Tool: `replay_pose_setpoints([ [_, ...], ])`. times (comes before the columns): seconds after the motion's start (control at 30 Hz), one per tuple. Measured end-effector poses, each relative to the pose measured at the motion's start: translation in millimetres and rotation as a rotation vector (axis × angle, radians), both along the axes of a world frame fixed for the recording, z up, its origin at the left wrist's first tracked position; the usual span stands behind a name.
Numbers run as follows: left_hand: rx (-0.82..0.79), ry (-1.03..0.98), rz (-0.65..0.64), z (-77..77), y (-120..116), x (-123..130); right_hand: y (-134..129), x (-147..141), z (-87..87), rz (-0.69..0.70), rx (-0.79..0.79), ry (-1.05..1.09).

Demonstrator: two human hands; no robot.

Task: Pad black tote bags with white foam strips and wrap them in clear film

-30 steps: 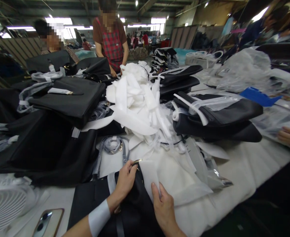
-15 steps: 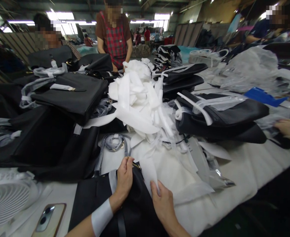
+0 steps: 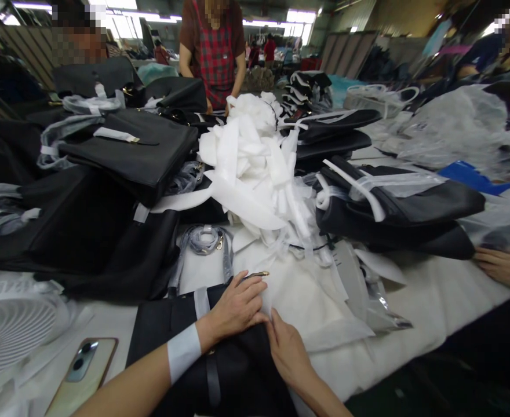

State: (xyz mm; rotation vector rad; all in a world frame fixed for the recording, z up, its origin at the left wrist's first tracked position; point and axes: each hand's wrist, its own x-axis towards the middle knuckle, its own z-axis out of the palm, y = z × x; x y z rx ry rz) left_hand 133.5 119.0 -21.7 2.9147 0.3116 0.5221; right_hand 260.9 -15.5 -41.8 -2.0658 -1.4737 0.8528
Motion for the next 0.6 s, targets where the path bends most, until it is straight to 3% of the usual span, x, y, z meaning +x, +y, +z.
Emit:
replay_pose_setpoints([
  [0.07,0.026,-0.018,-0.043,2.5,3,4,2,2,0.0,0.058,-0.038,0.016],
  [0.2,0.004,0.084,-0.263,17.7,11,15,9,3,3.9,0.096,-0.123,0.048],
  [0.3,-0.021,0.195,-0.287,20.4,14,25,5,7,13.7,0.059,-0.065,0.221],
  [0.4,-0.017,0.223,-0.268,11.4,16,31,-15,14,26.5,-0.02,0.031,0.418],
  [0.6,-0.067,0.244,-0.263,-7.0,17,36,-83,23,33.0,-0.093,-0.075,0.364],
])
